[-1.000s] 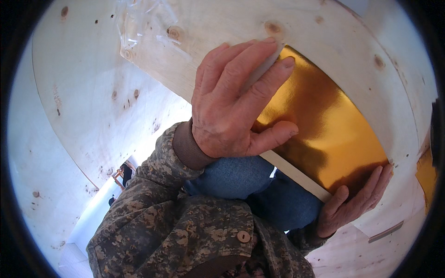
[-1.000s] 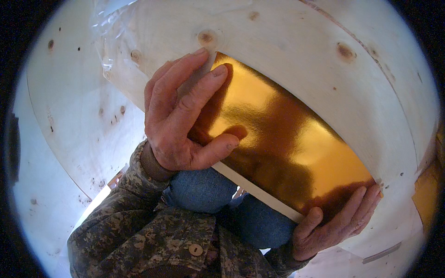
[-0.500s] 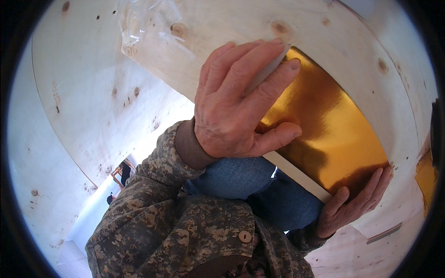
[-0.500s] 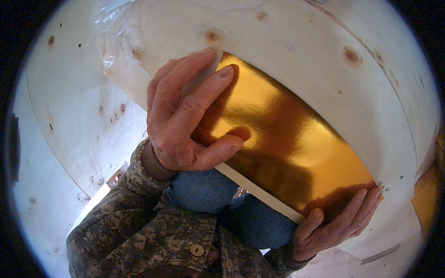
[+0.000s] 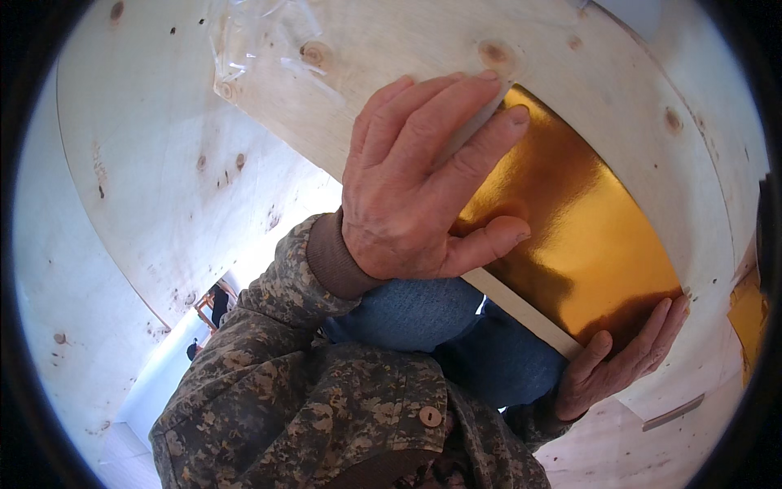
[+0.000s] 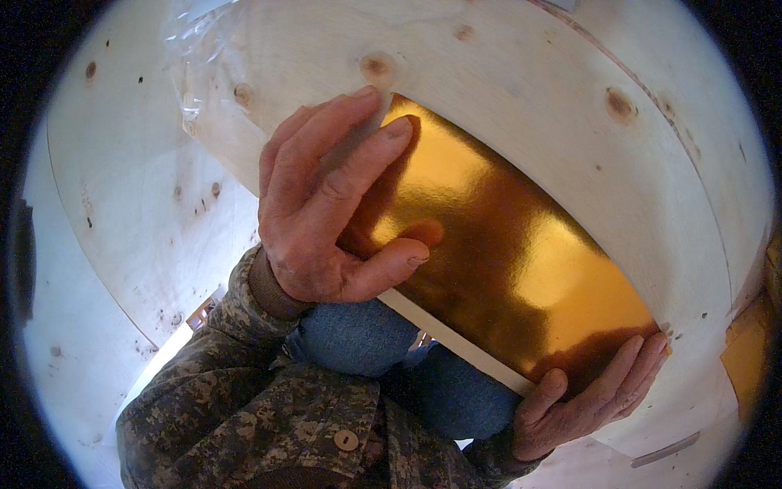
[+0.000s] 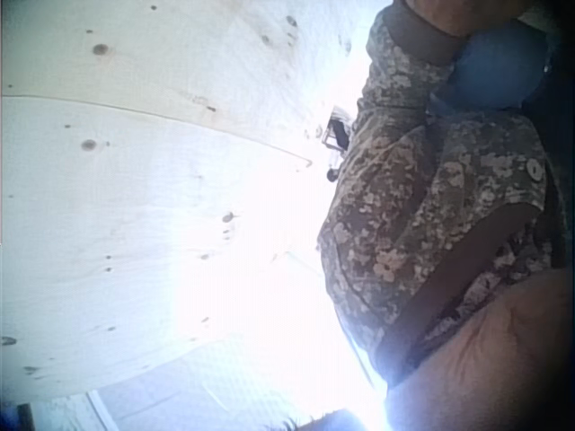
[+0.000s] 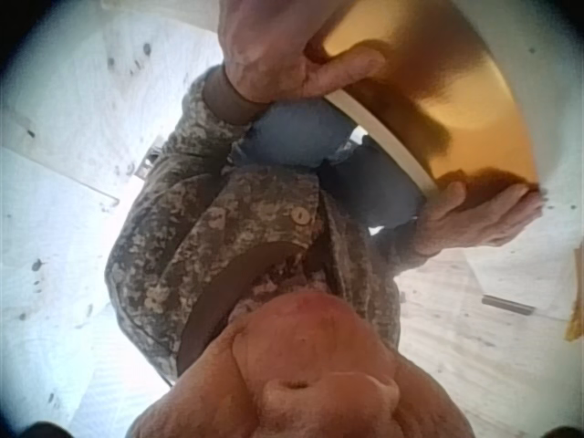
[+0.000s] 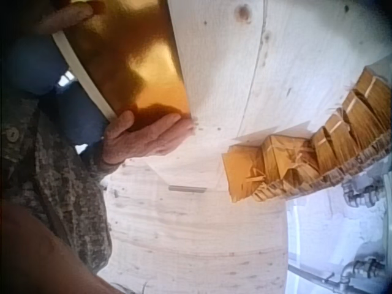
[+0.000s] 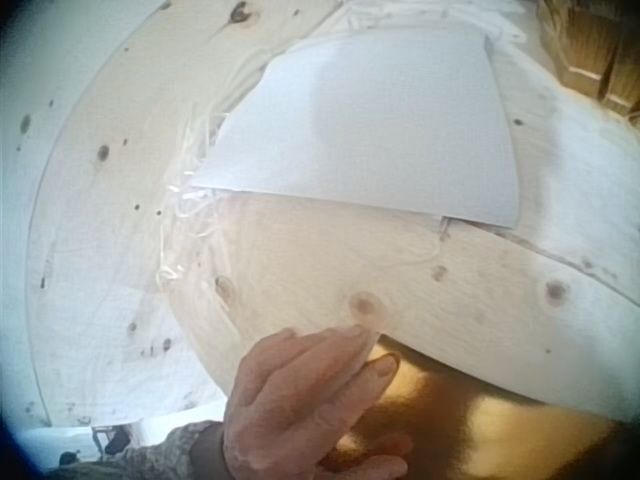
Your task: The person folds a sheet of gold foil on a wooden board, repeatedly smoothing and creasing it with both hands. The person lifts and repositions the foil multiple times to create precise folds.
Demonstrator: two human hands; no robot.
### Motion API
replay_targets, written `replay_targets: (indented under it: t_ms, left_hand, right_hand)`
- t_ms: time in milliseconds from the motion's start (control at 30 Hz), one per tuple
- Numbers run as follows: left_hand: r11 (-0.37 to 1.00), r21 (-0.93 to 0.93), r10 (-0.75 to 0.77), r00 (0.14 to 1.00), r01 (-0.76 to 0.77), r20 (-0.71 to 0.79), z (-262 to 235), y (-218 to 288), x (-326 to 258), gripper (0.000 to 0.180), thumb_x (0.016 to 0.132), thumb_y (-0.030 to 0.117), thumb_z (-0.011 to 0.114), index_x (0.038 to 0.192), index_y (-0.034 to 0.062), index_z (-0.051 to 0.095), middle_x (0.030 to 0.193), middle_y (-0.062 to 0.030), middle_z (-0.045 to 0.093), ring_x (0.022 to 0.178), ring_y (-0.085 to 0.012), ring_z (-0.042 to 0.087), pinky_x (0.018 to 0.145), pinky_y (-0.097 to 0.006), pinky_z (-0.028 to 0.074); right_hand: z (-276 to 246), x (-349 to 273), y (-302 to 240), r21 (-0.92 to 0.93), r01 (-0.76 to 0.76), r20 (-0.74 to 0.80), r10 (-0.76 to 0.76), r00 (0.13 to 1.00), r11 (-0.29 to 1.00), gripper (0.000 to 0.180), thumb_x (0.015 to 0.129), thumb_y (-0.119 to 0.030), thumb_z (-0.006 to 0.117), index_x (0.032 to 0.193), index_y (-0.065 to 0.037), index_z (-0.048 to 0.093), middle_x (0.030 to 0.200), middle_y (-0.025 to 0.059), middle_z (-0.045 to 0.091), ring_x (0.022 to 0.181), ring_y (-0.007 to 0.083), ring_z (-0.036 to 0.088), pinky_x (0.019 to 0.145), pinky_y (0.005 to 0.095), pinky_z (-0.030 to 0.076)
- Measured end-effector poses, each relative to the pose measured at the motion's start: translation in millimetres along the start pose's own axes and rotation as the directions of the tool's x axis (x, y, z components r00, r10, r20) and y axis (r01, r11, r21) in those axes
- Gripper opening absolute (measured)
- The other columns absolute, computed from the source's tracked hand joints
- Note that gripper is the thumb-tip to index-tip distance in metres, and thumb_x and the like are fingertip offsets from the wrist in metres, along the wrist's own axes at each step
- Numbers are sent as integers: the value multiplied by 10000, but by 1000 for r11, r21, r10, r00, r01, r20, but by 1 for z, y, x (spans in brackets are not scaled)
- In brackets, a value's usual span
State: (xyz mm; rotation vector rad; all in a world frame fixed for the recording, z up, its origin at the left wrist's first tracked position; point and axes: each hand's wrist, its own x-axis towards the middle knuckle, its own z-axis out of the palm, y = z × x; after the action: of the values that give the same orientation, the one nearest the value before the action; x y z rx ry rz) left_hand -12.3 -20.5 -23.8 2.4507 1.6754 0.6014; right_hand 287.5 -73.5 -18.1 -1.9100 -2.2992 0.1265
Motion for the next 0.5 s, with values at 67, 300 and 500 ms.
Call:
replay_targets:
  t_ms: [67,300,500]
  left_hand:
    - [1000,2,0,1000,0,4,0,2,1,674,810,523,725,1245,12,660,1325,-235,563,1162,-384,571,1002,-461,453]
    - [1000,-2,1,1000,-1,2,0,1,2,677,815,526,722,1249,11,659,1324,-237,563,1161,-383,571,999,-457,455]
    - [1000,5,-8,1000,8,10,-1,3,1,671,817,520,723,1254,15,658,1327,-237,561,1167,-385,565,1003,-458,453]
  right_hand:
    - [0,0,2,-23,0,-13,-1,1000,1000,679,1017,-581,285,1483,-108,429,1530,142,417,1419,326,390,1164,487,315]
    - [0,1,0,-20,-8,-11,8,1000,1000,680,1015,-582,290,1484,-109,429,1531,141,417,1418,328,392,1166,488,306]
    - [0,0,0,-11,-18,-12,18,1000,1000,686,1013,-585,289,1482,-105,433,1531,142,418,1420,327,388,1166,486,302]
